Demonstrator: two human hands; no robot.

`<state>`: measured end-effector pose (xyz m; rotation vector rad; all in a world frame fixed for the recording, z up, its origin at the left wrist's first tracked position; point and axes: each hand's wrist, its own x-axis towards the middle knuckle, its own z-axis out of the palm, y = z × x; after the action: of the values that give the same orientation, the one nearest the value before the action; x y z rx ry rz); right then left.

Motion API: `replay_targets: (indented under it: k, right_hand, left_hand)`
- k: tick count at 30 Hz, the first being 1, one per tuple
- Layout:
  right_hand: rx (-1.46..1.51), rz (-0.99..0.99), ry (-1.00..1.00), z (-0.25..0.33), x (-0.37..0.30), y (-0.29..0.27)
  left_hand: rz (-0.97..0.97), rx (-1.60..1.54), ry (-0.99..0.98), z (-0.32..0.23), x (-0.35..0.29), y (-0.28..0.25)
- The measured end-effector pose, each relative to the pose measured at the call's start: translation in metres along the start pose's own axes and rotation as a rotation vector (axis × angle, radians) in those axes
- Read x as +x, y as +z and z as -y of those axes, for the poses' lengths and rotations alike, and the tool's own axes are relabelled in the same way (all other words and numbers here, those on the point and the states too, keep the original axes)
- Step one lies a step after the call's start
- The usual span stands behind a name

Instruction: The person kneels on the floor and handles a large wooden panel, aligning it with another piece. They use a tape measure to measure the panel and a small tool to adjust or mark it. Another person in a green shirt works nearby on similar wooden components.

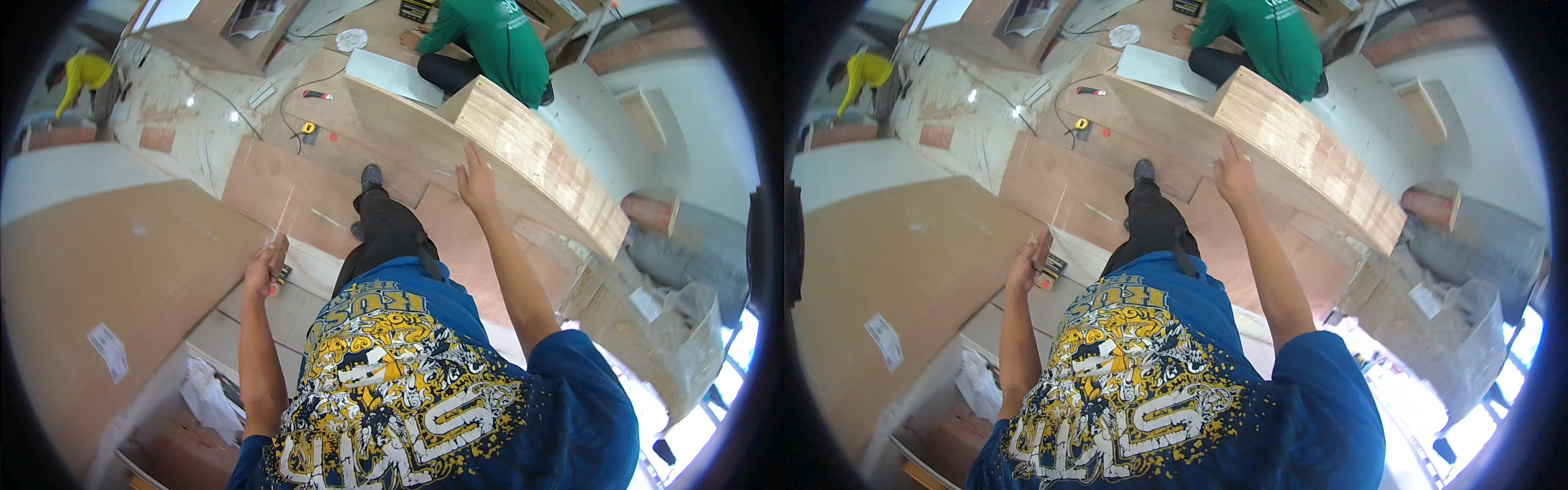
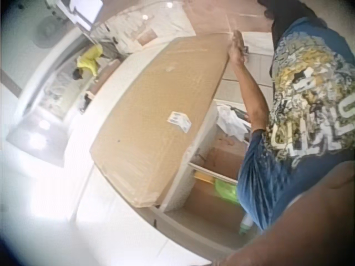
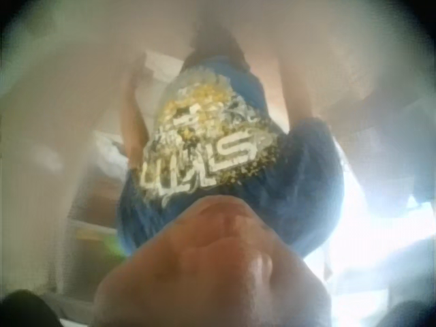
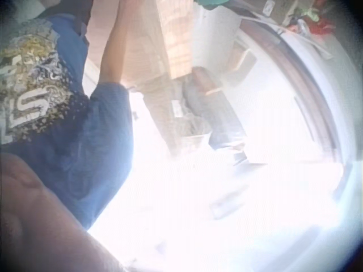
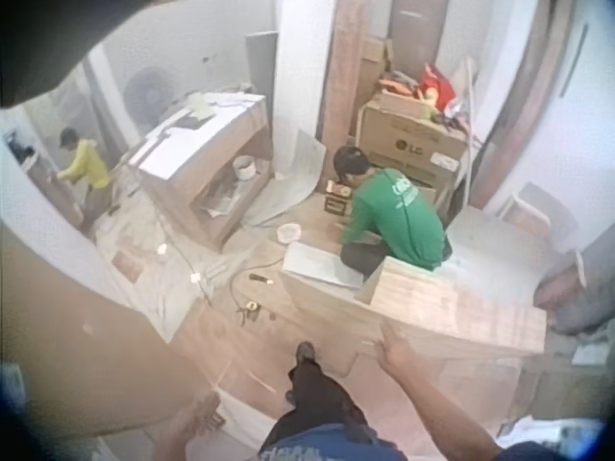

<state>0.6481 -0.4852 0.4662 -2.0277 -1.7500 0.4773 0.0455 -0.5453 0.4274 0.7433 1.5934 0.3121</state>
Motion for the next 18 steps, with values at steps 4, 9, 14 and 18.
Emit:
replay_targets:
  k: [4, 9, 14, 18]
  right_hand:
    - [-0.372, 0.076, 0.104, 0.032, 0.061, 0.038]
    - [-0.413, 0.1, 0.258, 0.077, 0.087, 0.072]
    - [-0.382, 0.109, 0.246, 0.121, 0.117, 0.109]
    - [-0.257, 0.124, 0.277, 0.155, 0.136, 0.115]
  left_hand:
    - [-0.162, 0.255, 0.169, -0.104, 0.035, 0.024]
    - [-0.114, 0.239, 0.11, -0.185, 0.019, 0.01]
    - [-0.181, 0.191, -0.033, -0.163, 0.037, -0.053]
    - [-0.228, 0.034, -0.095, -0.155, 0.037, -0.073]
